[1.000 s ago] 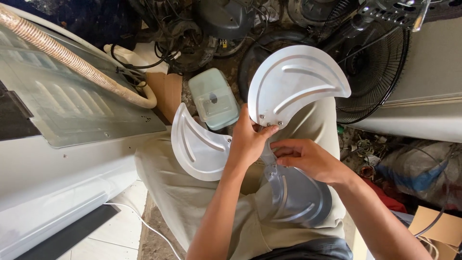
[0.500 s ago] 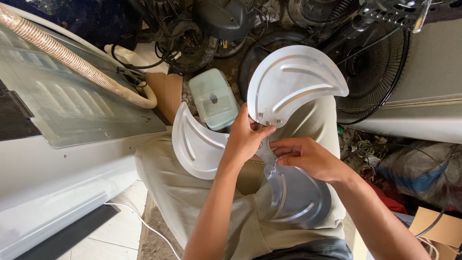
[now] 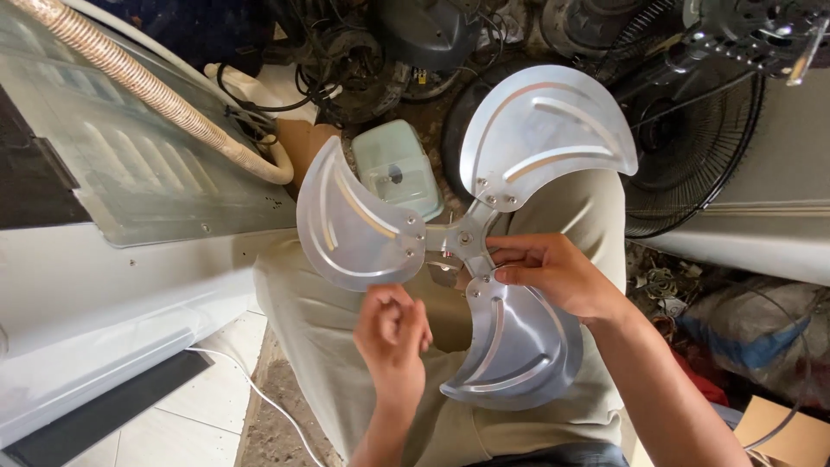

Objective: Securing metal fan blades to a central hub using a screwdriver and screws in a repair setting.

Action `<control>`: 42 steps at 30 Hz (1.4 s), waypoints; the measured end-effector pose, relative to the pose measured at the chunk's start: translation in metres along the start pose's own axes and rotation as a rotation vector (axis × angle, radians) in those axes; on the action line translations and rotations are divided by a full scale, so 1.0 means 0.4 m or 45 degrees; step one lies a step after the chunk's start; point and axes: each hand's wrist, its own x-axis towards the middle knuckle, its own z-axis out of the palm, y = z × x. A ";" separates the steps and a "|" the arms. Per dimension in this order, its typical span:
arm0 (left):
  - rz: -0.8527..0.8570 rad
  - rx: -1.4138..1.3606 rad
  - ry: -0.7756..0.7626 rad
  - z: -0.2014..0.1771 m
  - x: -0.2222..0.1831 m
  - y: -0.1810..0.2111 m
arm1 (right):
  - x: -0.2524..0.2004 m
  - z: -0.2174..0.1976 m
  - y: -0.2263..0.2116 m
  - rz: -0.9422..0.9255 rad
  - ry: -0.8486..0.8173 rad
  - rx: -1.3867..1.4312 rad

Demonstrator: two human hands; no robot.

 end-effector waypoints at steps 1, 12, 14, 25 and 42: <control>-0.192 0.088 -0.140 -0.029 -0.021 -0.038 | 0.002 0.006 -0.012 0.027 0.068 -0.041; -0.714 -0.364 -0.756 0.002 0.236 -0.133 | 0.119 0.003 -0.046 -0.316 -0.120 0.046; -0.827 -0.199 -0.525 0.036 0.267 -0.060 | 0.155 0.011 -0.053 -0.341 -0.128 0.055; -0.681 -0.242 -0.632 0.052 0.505 -0.168 | 0.361 -0.062 0.026 -0.310 0.390 0.119; -0.614 -0.167 -0.792 -0.061 0.681 -0.172 | 0.789 -0.095 0.721 0.292 0.583 -0.233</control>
